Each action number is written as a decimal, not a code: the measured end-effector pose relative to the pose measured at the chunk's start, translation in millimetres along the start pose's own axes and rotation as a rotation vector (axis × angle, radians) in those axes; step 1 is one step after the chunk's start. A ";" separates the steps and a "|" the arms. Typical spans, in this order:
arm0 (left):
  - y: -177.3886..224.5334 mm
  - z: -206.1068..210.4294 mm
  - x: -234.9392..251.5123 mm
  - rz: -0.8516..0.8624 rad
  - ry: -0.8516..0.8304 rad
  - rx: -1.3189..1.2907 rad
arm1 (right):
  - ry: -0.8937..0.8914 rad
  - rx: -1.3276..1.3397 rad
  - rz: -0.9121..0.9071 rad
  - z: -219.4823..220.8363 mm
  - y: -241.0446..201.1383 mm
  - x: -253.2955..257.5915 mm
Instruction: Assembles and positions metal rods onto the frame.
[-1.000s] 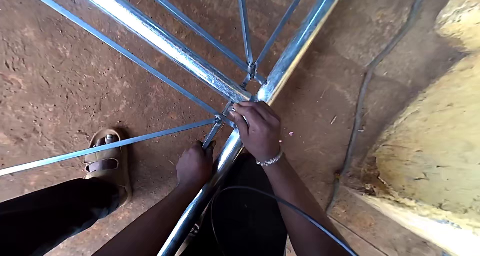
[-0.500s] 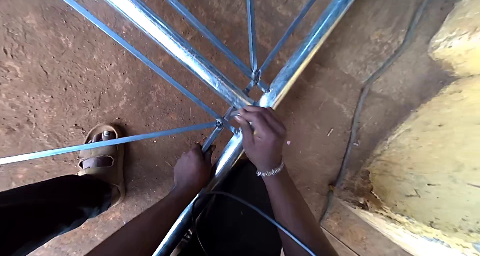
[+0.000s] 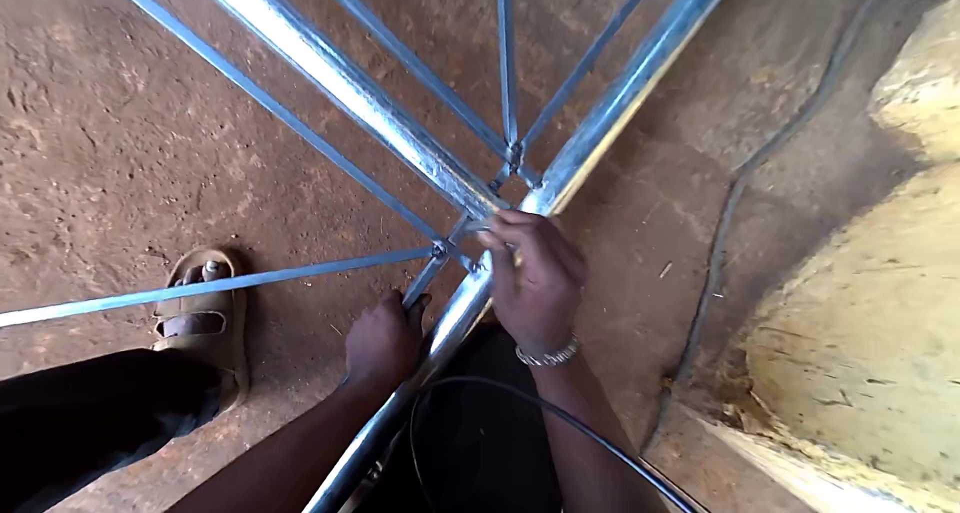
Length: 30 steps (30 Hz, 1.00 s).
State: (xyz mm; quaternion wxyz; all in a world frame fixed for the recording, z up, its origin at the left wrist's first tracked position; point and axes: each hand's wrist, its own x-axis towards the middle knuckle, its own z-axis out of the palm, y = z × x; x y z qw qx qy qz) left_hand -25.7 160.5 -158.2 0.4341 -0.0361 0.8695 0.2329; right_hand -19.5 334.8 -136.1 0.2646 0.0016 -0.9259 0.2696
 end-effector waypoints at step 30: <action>-4.2 -1.2 3.0 -0.015 -0.003 0.000 | 0.057 -0.059 0.004 -0.5 -10.1 1.0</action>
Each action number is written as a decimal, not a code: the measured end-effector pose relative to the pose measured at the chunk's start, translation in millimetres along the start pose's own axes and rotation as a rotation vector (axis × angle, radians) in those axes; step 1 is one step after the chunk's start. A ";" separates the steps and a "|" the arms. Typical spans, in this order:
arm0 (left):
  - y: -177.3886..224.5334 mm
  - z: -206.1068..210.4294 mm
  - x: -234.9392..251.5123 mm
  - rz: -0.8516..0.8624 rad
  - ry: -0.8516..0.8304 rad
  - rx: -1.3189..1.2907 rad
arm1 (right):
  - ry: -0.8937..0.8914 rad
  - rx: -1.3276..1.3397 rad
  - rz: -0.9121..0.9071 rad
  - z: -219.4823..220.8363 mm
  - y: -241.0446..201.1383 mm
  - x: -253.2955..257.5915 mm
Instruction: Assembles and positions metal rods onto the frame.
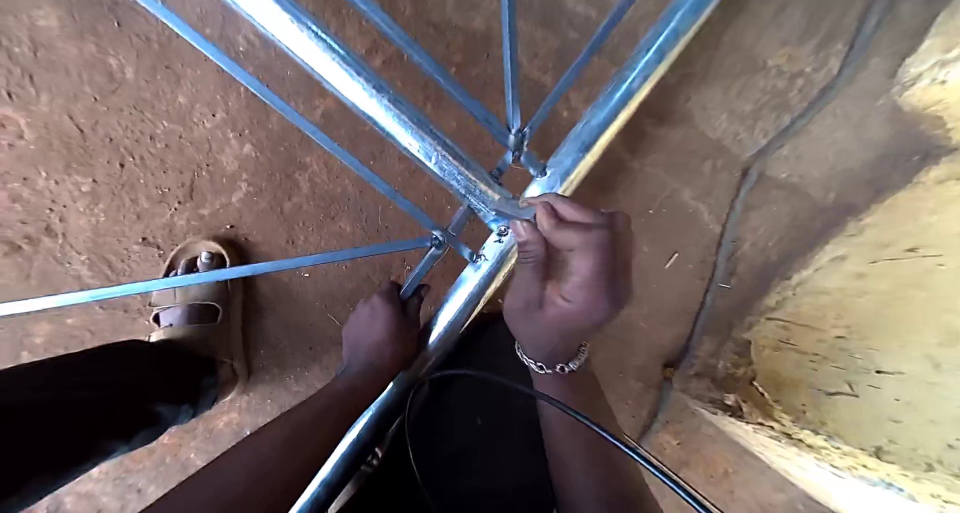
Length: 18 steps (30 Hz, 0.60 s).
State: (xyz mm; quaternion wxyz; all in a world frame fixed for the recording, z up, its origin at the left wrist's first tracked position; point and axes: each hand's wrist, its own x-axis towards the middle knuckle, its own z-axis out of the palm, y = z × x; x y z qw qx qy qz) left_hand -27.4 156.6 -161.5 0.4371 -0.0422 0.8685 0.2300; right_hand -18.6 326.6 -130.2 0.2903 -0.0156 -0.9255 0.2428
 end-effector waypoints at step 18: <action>3.2 1.1 2.5 0.034 0.005 -0.024 | -0.068 -0.116 -0.015 6.0 3.6 1.5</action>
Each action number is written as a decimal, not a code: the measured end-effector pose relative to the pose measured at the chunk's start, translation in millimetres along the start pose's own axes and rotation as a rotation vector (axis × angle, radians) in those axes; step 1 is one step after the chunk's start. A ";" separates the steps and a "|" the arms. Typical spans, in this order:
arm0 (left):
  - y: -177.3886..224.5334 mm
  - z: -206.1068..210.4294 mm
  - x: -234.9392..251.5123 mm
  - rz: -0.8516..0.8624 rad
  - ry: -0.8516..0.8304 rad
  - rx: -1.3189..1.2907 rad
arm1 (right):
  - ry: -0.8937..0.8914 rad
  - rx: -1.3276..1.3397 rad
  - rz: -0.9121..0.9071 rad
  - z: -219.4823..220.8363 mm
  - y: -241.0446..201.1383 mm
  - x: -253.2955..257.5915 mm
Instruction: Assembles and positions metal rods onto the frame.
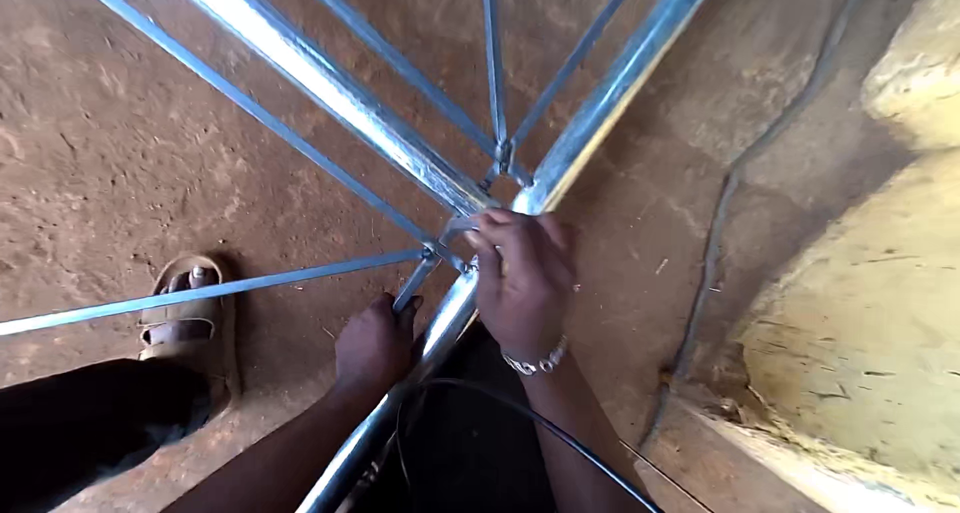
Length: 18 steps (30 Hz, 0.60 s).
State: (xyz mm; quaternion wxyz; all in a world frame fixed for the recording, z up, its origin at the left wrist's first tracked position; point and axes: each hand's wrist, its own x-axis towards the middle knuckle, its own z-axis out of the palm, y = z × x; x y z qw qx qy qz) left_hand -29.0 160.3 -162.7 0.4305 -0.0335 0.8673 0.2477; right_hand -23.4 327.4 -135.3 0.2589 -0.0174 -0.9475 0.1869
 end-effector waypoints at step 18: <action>-1.5 -0.3 -1.4 -0.023 -0.019 0.034 | 0.194 0.108 0.015 -6.0 1.6 -11.9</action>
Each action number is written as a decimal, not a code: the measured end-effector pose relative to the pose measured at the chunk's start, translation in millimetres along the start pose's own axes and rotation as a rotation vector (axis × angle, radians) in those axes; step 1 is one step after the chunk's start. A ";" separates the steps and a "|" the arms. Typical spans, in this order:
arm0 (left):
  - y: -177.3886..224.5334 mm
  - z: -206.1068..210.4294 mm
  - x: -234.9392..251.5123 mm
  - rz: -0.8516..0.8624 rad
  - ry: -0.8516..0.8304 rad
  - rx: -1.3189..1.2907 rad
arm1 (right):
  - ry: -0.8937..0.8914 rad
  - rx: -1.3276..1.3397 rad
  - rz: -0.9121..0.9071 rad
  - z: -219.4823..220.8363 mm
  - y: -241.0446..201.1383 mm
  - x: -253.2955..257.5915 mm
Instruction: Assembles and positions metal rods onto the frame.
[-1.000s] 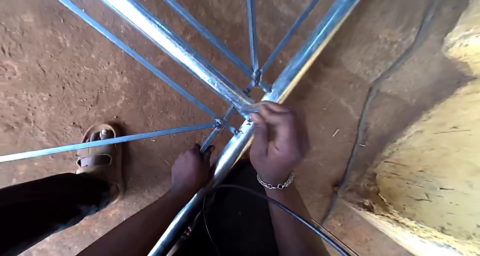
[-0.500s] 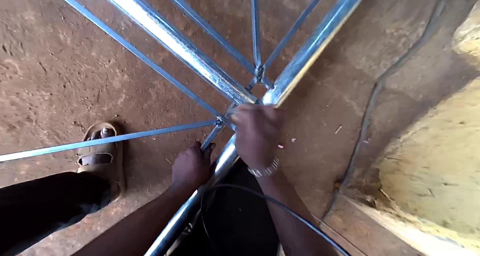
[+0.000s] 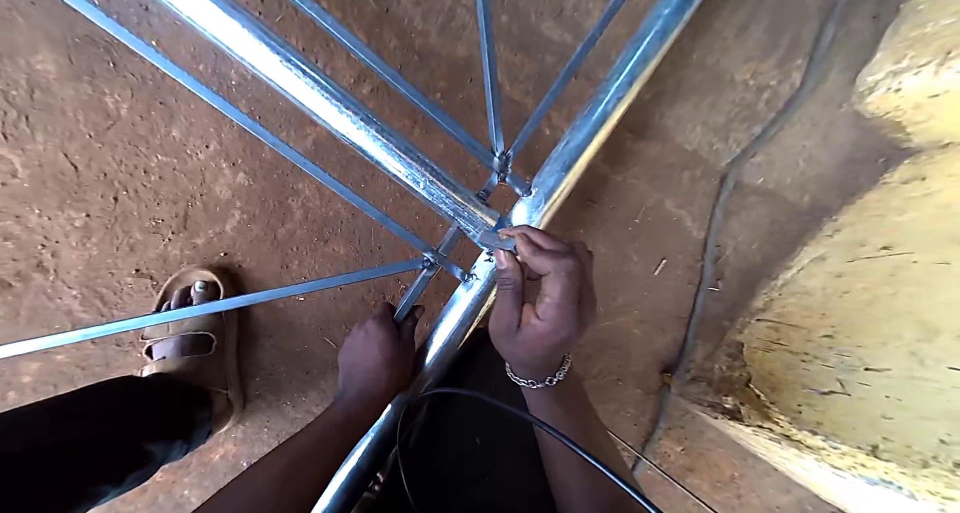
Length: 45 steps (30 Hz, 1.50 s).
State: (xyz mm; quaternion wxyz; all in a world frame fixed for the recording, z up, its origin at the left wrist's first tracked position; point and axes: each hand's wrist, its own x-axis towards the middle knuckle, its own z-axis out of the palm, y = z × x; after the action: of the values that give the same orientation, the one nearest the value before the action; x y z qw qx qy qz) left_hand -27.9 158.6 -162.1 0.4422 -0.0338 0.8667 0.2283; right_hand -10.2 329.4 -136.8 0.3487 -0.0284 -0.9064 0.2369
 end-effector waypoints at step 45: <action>6.8 -186.4 -141.0 0.622 -0.282 0.667 | -0.084 0.947 1.630 -75.2 -222.0 -55.4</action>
State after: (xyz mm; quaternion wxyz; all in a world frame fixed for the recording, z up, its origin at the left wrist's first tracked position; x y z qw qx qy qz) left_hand -84.2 65.1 44.7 0.4528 0.4023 0.7933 0.0617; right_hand 105.4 151.4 -22.8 0.0181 -0.5004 -0.4286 0.7521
